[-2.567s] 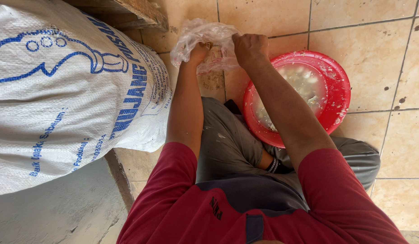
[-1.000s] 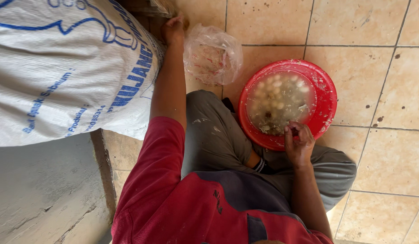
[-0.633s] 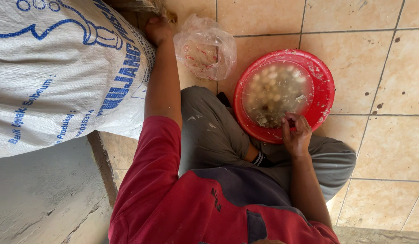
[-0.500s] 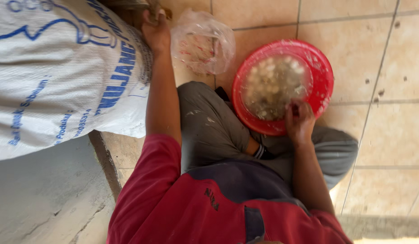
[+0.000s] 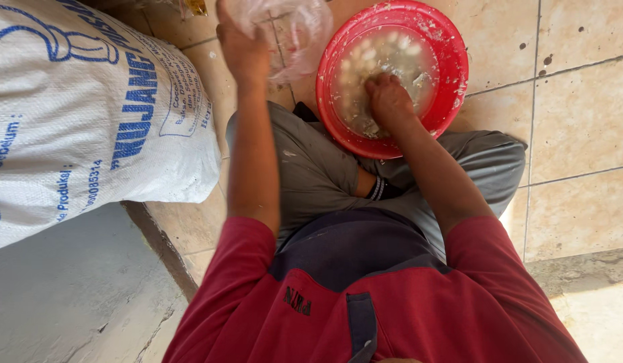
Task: The person sits on a tiled floor and peels garlic cloves by hand, placing the peeled cloves into a red basin filled with water. The person repeatedly picks up cloves, removes the skins, and transfers the peeled cloves into a plastic bag.
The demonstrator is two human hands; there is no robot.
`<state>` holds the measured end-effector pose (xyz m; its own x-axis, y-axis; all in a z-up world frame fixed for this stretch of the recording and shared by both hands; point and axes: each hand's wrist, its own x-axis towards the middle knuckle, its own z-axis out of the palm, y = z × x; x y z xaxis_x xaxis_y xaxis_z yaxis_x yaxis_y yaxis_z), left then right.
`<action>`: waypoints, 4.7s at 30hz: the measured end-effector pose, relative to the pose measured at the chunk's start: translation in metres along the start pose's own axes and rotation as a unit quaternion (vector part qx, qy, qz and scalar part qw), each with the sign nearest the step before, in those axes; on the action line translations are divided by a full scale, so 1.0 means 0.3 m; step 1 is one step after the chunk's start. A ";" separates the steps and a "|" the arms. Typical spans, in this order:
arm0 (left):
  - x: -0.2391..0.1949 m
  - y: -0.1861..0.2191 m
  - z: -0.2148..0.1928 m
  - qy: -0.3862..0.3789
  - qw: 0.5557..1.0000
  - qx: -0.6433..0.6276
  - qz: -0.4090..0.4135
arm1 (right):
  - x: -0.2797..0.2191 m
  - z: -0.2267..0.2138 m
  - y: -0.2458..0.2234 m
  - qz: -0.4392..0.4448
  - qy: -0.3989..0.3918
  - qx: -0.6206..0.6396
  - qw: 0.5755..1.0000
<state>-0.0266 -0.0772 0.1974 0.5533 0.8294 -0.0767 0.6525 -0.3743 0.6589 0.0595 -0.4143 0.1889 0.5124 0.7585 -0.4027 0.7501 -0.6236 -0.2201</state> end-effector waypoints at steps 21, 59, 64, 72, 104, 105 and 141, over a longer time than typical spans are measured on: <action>-0.406 0.152 0.591 -0.324 0.925 0.078 0.181 | 0.158 -0.077 0.055 0.090 0.156 0.234 0.955; -0.364 0.243 0.264 -0.469 0.657 -0.483 -0.339 | -0.134 -0.127 0.104 0.224 -0.052 0.809 0.541; -0.212 0.161 0.174 -0.381 0.621 -0.618 -0.296 | -0.102 -0.150 0.097 0.236 -0.065 0.812 0.530; -0.032 0.044 0.204 -0.174 0.659 -0.604 -0.414 | -0.062 -0.179 0.081 0.216 -0.039 0.875 0.433; 0.097 -0.148 0.365 0.026 0.735 -0.532 -0.419 | 0.630 -0.211 -0.380 0.127 -0.097 0.839 0.520; 0.099 -0.158 0.379 0.022 0.736 -0.541 -0.406 | 0.650 -0.198 -0.384 0.119 -0.083 0.843 0.518; -0.338 0.244 0.543 -0.359 0.883 0.154 0.260 | 0.069 -0.162 0.141 0.155 0.108 0.178 0.966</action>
<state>0.0495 -0.2563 0.1316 0.9331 0.0771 -0.3512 0.2623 -0.8140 0.5183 0.1222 -0.4158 0.2144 0.7932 0.5226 -0.3126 0.3747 -0.8235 -0.4260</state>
